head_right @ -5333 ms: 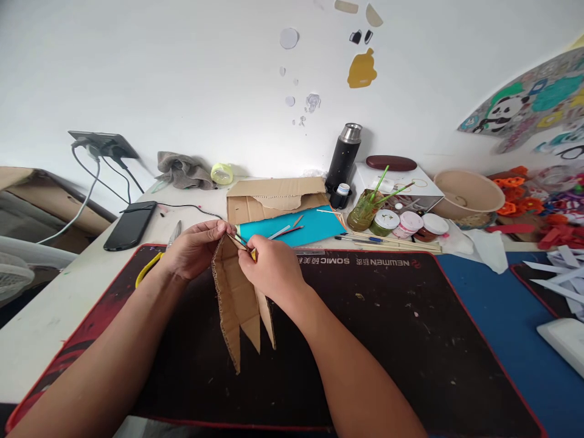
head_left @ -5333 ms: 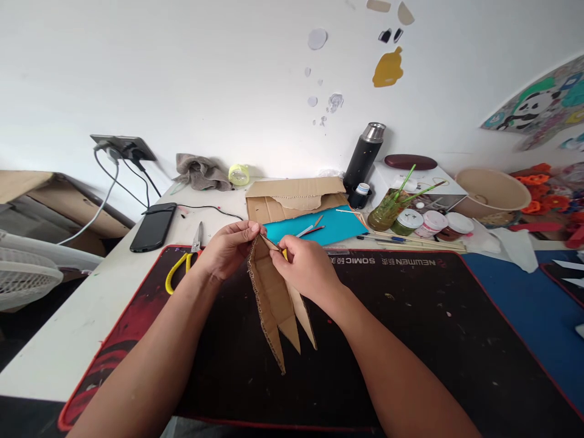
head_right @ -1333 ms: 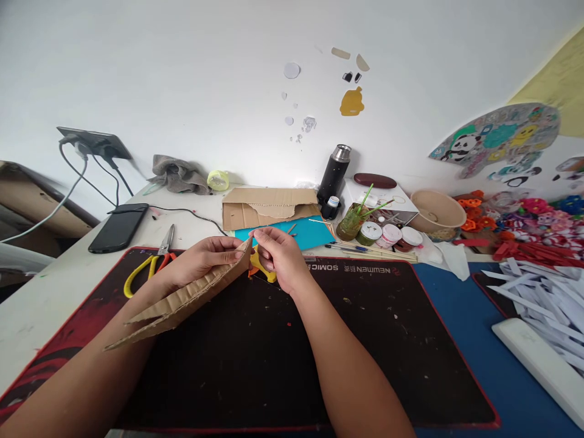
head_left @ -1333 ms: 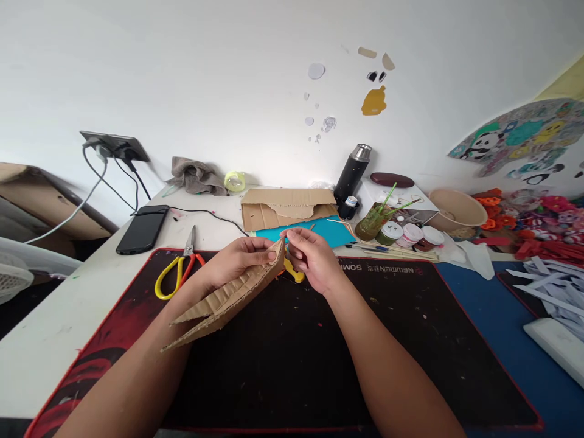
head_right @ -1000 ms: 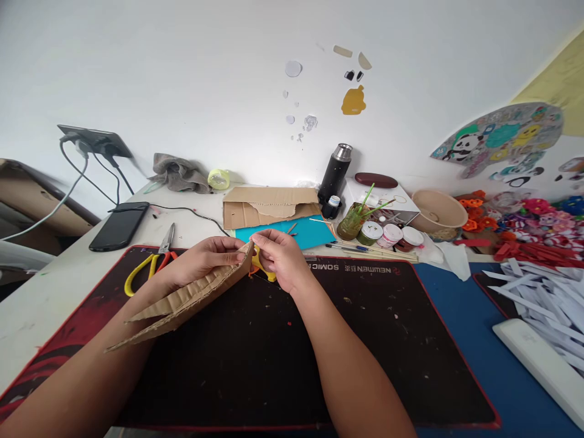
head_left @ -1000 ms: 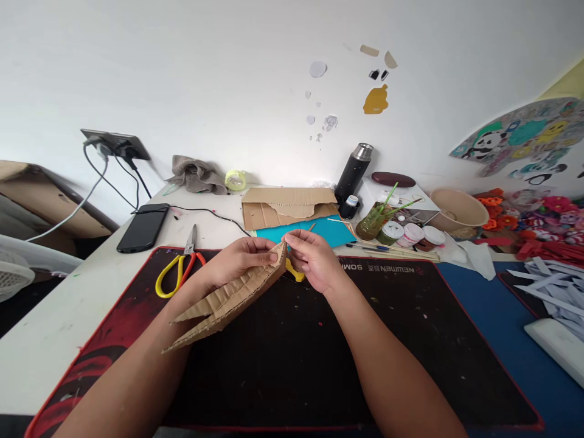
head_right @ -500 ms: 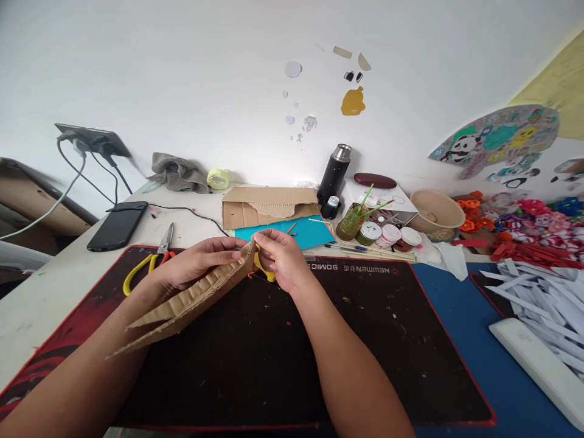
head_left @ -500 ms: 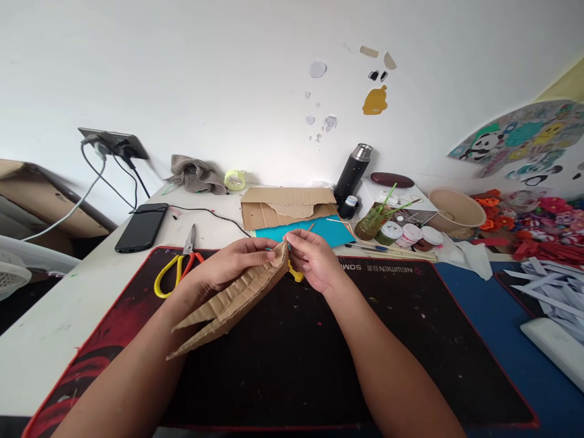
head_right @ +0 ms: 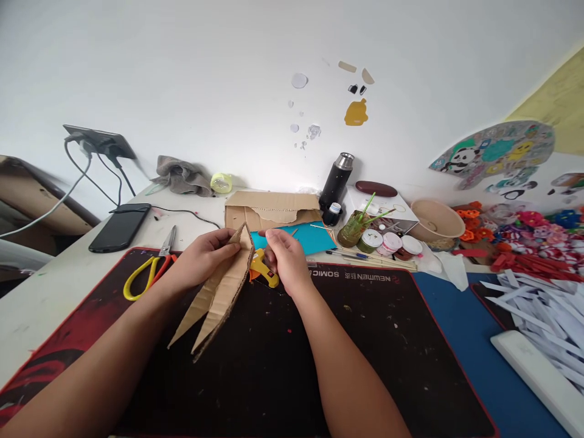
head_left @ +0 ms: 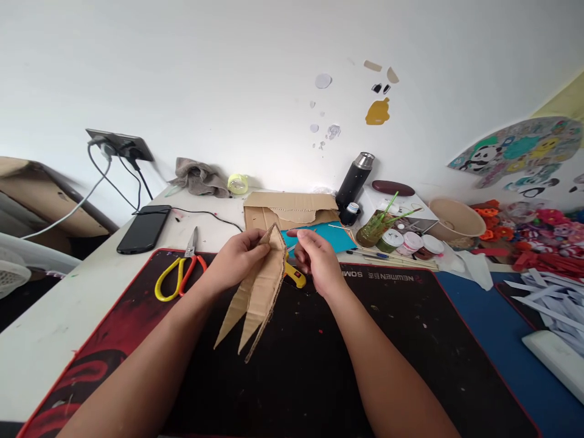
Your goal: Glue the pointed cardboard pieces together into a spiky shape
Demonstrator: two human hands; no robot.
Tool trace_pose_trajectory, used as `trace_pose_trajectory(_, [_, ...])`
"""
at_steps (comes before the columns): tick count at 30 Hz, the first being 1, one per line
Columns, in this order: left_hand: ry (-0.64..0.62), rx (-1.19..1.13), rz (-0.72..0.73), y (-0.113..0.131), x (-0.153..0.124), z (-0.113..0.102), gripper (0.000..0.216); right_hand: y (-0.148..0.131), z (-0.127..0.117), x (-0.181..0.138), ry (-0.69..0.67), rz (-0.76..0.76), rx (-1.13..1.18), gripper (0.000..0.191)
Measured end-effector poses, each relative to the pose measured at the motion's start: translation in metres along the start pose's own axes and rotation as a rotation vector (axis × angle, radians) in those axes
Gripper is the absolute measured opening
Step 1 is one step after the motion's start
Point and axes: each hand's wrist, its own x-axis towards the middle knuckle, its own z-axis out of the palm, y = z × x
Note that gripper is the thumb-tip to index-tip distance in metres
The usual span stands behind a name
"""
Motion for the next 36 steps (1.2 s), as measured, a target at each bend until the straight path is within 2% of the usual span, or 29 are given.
trace_pose_trajectory(4, [0.095,0.167,0.054,0.001,-0.001,0.003,0.027,0.004,0.003,-0.004,-0.065,-0.05,-0.142,0.048])
trace_pose_trajectory(8, [0.172,0.308,0.074,0.005,-0.003,0.005,0.022,0.009,0.002,-0.005,-0.047,-0.063,-0.26,0.044])
trace_pose_trajectory(12, [0.158,0.331,0.101,0.009,-0.004,0.006,0.03,0.01,0.001,-0.004,-0.04,-0.075,-0.304,0.04])
trace_pose_trajectory(18, [0.18,0.381,0.101,0.009,-0.005,0.007,0.023,0.01,0.003,-0.004,-0.056,-0.094,-0.358,0.035])
trace_pose_trajectory(23, [0.277,0.417,0.081,0.009,-0.007,0.009,0.024,0.013,0.002,-0.004,0.017,-0.189,-0.499,0.03])
trace_pose_trajectory(30, [0.292,0.486,0.102,0.006,-0.007,0.014,0.022,0.015,0.007,-0.007,0.073,-0.265,-0.67,0.016])
trace_pose_trajectory(36, [0.272,0.497,0.114,0.005,-0.006,0.02,0.023,0.016,0.009,-0.007,0.099,-0.256,-0.844,0.01])
